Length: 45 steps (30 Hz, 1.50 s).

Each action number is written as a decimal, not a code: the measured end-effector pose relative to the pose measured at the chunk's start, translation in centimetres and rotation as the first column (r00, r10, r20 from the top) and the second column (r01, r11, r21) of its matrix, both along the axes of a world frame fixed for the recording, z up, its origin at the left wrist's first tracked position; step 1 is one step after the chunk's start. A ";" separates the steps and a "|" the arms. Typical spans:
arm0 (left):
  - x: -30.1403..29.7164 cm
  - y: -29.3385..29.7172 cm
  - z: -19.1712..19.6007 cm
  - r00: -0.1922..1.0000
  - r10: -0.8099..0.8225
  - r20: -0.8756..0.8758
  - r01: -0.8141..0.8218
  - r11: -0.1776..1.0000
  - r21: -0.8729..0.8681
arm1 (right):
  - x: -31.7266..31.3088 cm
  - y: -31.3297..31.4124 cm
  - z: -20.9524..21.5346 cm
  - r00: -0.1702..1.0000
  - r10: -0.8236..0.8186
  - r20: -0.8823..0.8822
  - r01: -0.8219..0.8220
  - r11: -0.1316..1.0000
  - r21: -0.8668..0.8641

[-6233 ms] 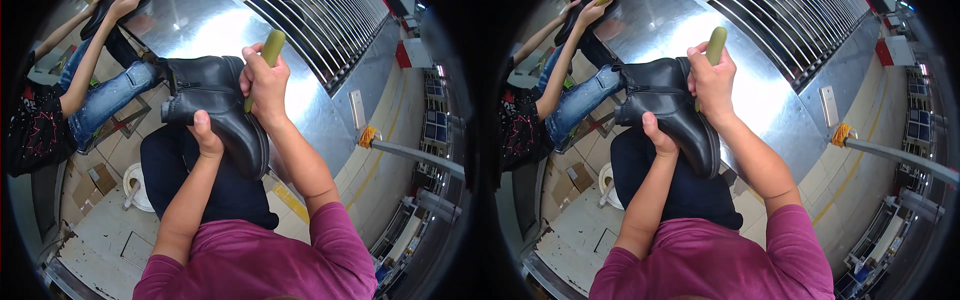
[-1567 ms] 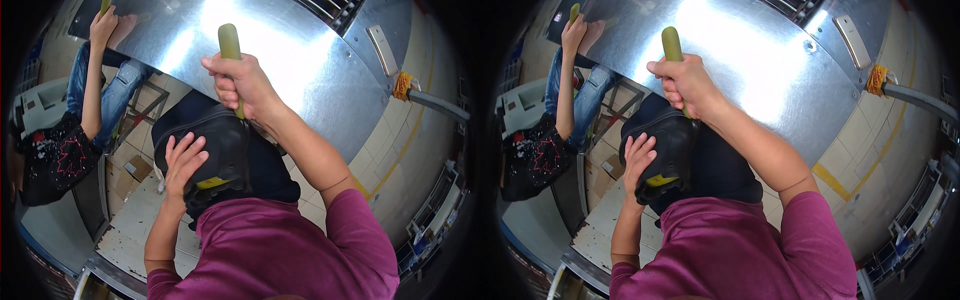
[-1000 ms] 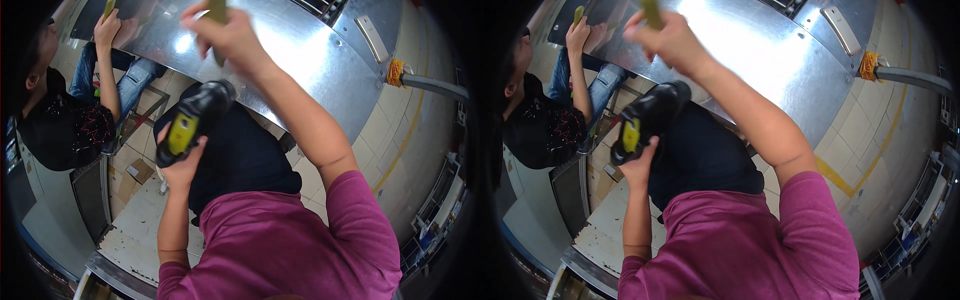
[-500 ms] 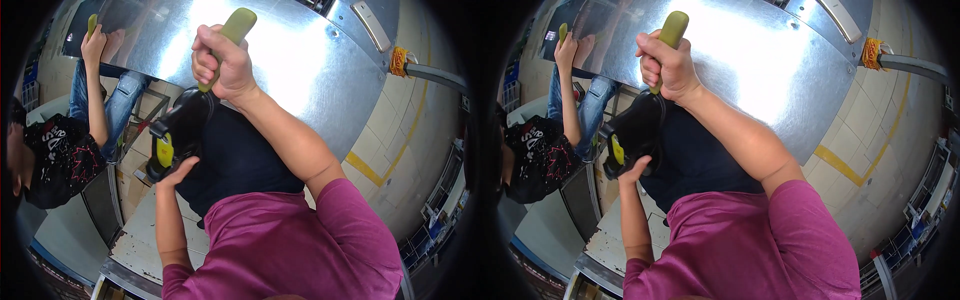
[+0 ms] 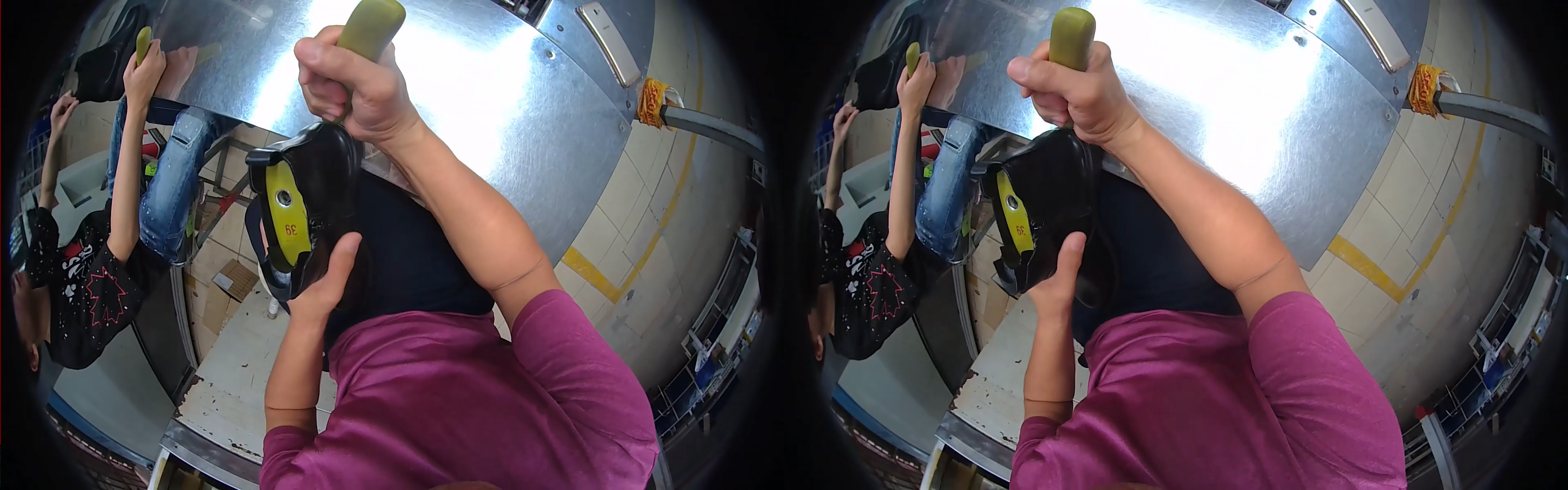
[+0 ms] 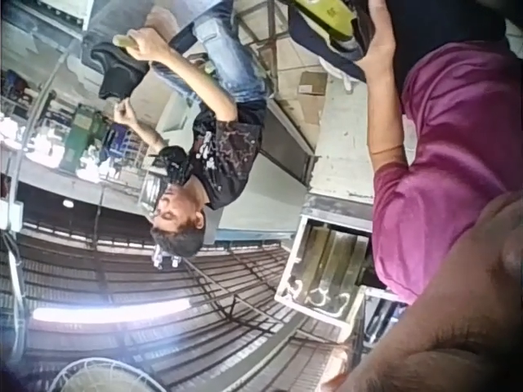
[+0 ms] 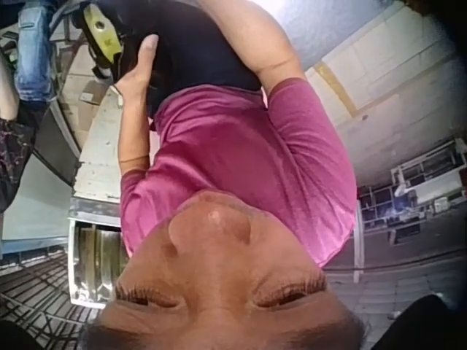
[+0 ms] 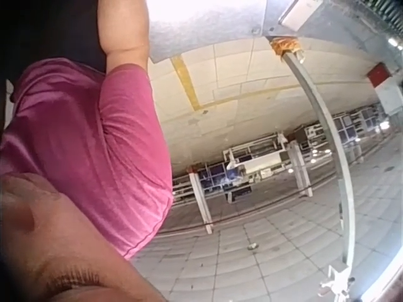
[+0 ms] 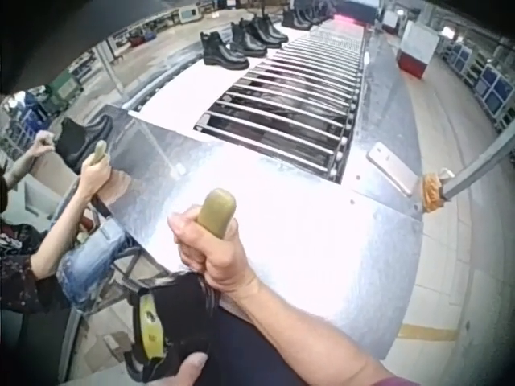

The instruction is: Cleaning and inspecting black leather boots on a manufacturing conveyor line using a handheld tool.

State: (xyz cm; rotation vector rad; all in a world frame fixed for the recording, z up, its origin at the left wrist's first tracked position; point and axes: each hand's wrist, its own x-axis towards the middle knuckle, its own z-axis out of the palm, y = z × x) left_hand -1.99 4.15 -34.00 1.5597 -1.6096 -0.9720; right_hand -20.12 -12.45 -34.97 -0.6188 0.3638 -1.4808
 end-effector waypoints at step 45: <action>-2.5 1.3 -0.4 0.975 0.102 -0.196 -0.112 0.993 -0.040 | 1.3 6.7 -1.4 0.964 -0.220 0.152 0.151 0.917 0.370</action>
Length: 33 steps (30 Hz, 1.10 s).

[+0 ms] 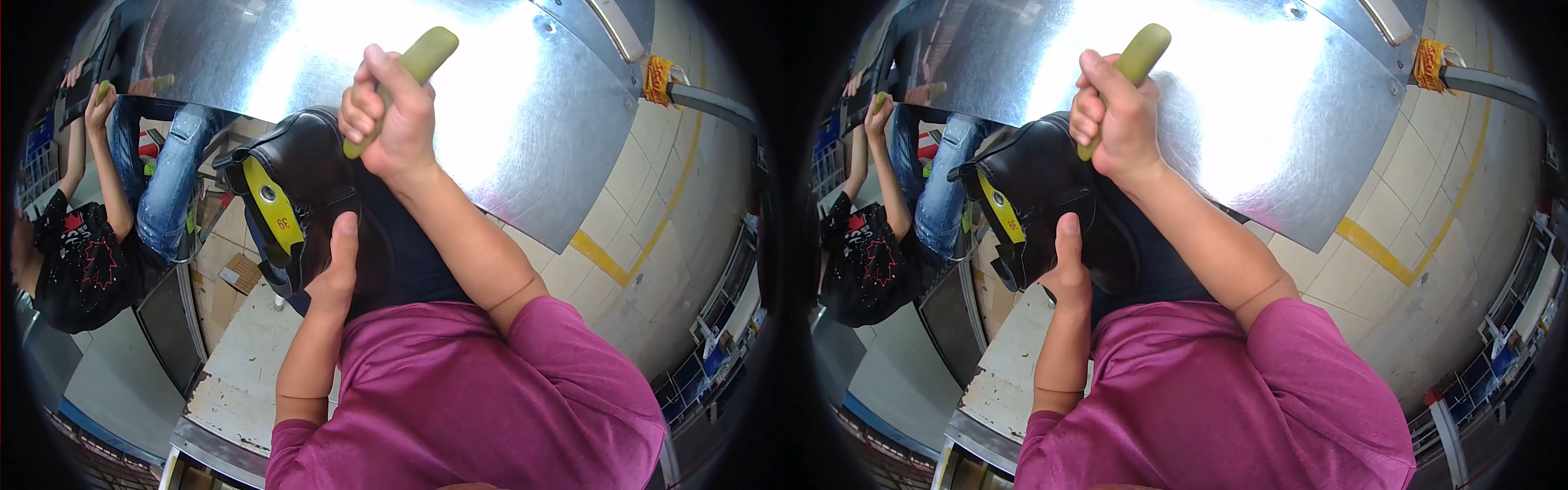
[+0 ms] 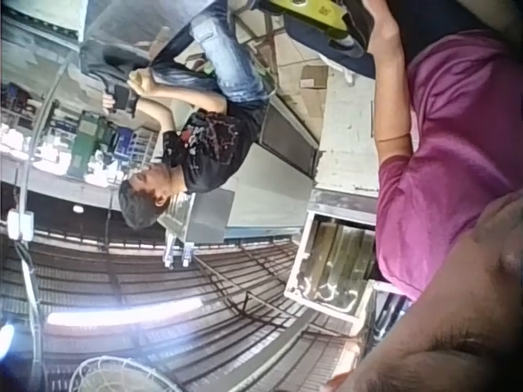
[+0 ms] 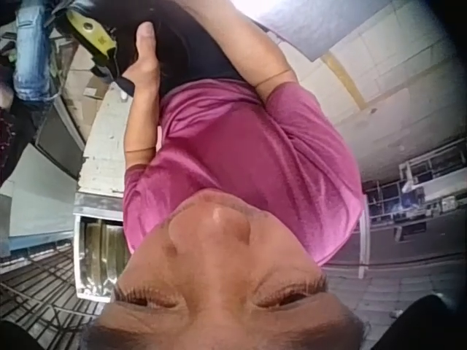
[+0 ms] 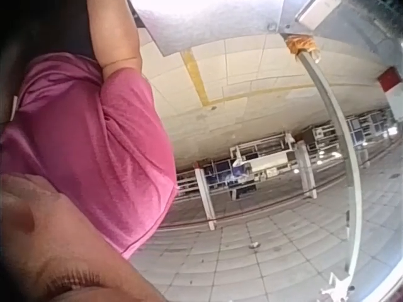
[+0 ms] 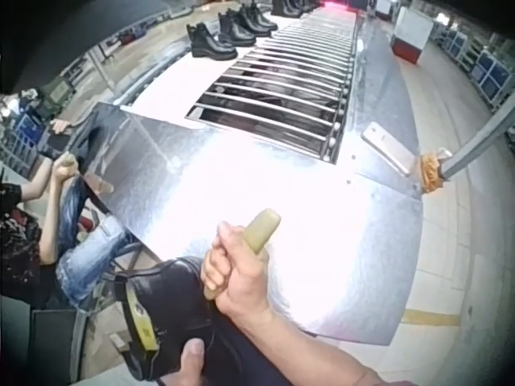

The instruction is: Cleaning and inspecting black leather boots on a manufacturing conveyor line using a handheld tool.

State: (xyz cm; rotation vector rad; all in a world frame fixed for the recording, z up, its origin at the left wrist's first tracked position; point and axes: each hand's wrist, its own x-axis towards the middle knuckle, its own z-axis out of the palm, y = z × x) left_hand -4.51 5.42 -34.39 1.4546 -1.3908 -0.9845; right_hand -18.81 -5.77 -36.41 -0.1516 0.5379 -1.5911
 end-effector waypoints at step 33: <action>1.8 -13.2 -0.1 0.645 -0.422 -0.637 0.389 0.899 -0.201 | -7.6 -5.2 -1.1 0.789 0.181 -0.587 -0.280 0.956 -0.082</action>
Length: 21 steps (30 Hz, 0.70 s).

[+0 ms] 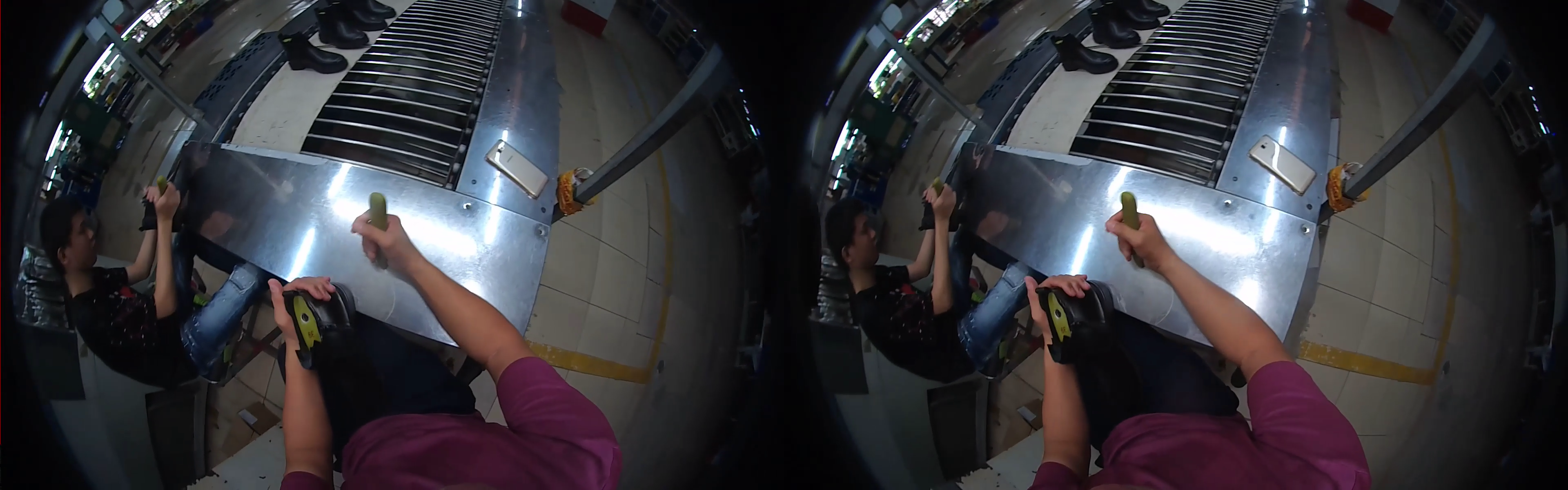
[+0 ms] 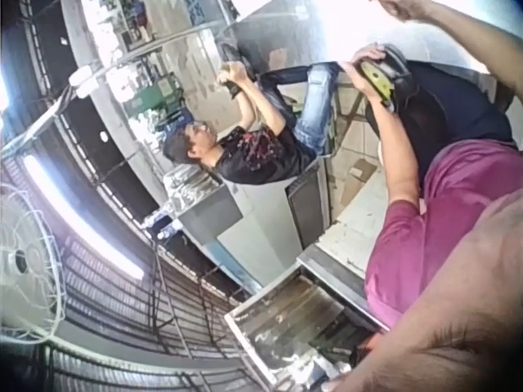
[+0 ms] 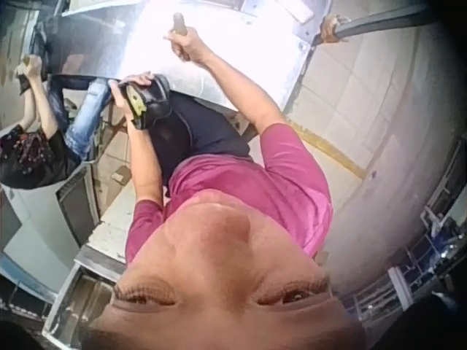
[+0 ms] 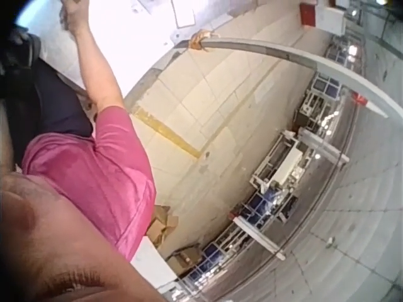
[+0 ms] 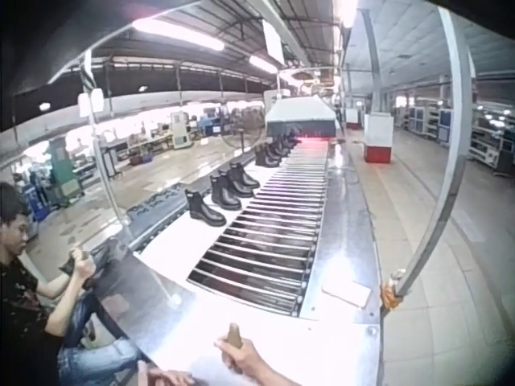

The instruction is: Cleaning and inspecting black leather boots on a manufacturing conveyor line using a handheld tool.

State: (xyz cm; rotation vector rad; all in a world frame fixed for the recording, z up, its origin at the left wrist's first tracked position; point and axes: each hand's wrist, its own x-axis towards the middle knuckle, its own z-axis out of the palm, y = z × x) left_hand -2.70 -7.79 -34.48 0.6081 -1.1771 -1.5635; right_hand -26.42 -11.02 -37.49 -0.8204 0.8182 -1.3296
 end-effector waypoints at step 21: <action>6.1 3.1 -1.9 0.602 0.797 0.056 -0.798 0.597 0.082 | -0.7 -0.9 1.1 0.930 -0.315 0.189 0.336 0.937 -0.092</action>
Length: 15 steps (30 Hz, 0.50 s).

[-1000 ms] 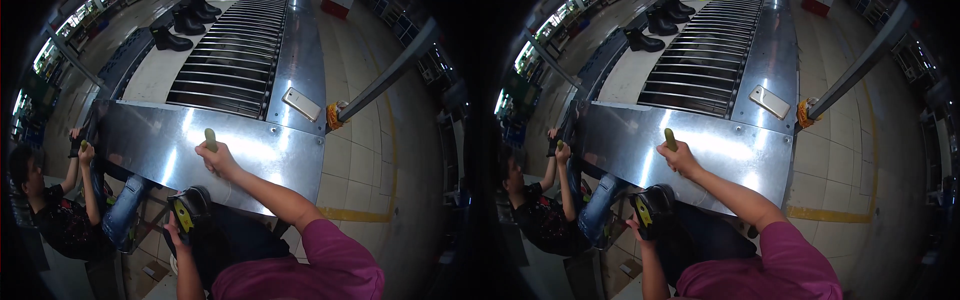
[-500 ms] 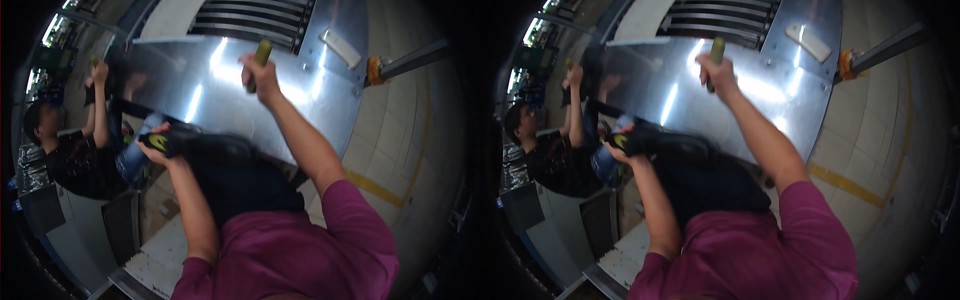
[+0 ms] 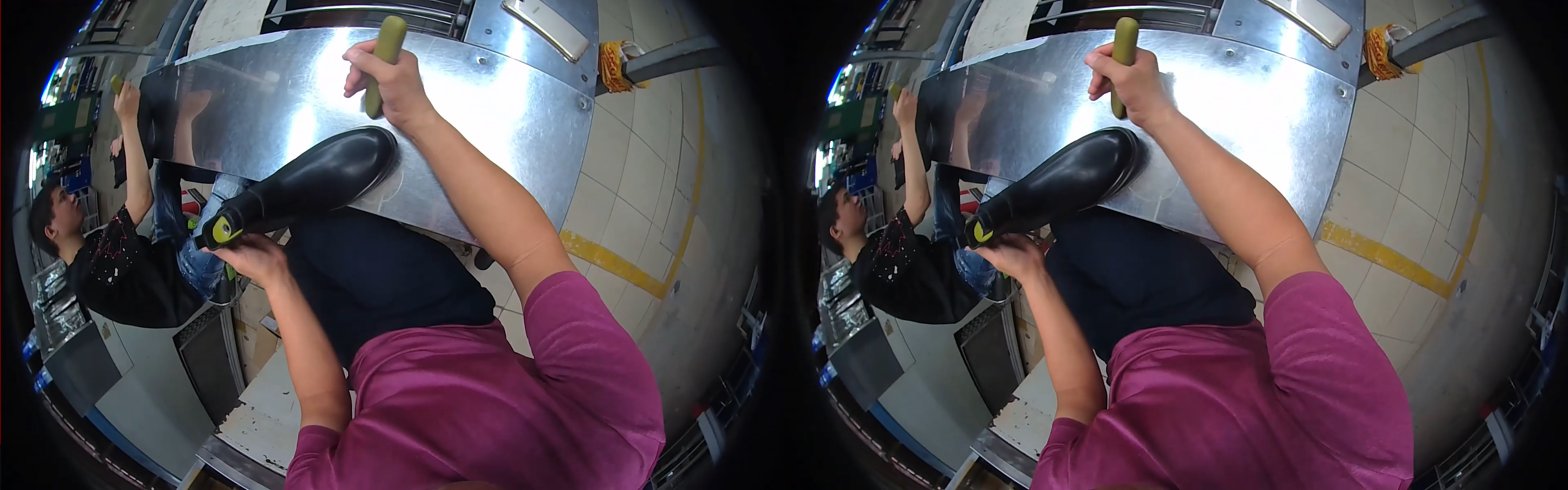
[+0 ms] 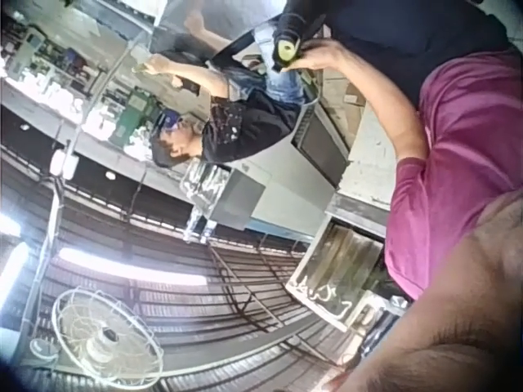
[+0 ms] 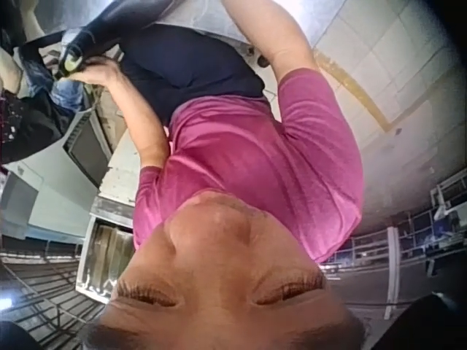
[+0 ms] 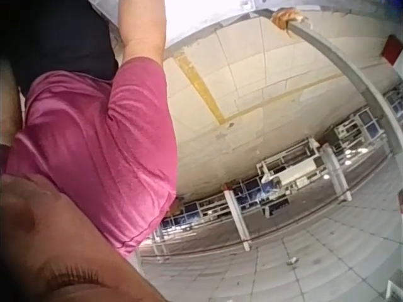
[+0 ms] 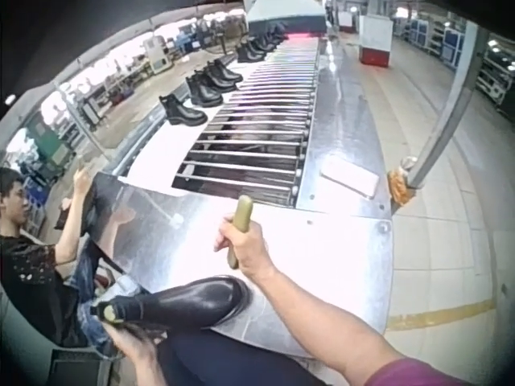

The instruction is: Cleaning and inspecting black leather boots on a manufacturing conveyor line using a handheld tool.

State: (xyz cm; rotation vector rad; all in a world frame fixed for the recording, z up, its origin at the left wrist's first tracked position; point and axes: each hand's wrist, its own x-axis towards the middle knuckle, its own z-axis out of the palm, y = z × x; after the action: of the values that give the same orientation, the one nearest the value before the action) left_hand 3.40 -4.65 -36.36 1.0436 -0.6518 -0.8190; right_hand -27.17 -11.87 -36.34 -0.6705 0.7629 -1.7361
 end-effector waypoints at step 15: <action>3.7 1.5 5.5 0.509 -0.563 0.651 0.388 0.825 0.411 | -0.8 -0.3 -0.4 0.974 0.226 -0.005 -0.226 0.973 -0.049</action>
State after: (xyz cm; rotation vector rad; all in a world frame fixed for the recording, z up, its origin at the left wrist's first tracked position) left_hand 7.05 -3.11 -30.85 1.4434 -1.6792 -0.9313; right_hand -27.96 -12.16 -36.78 -0.7602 0.6188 -1.5505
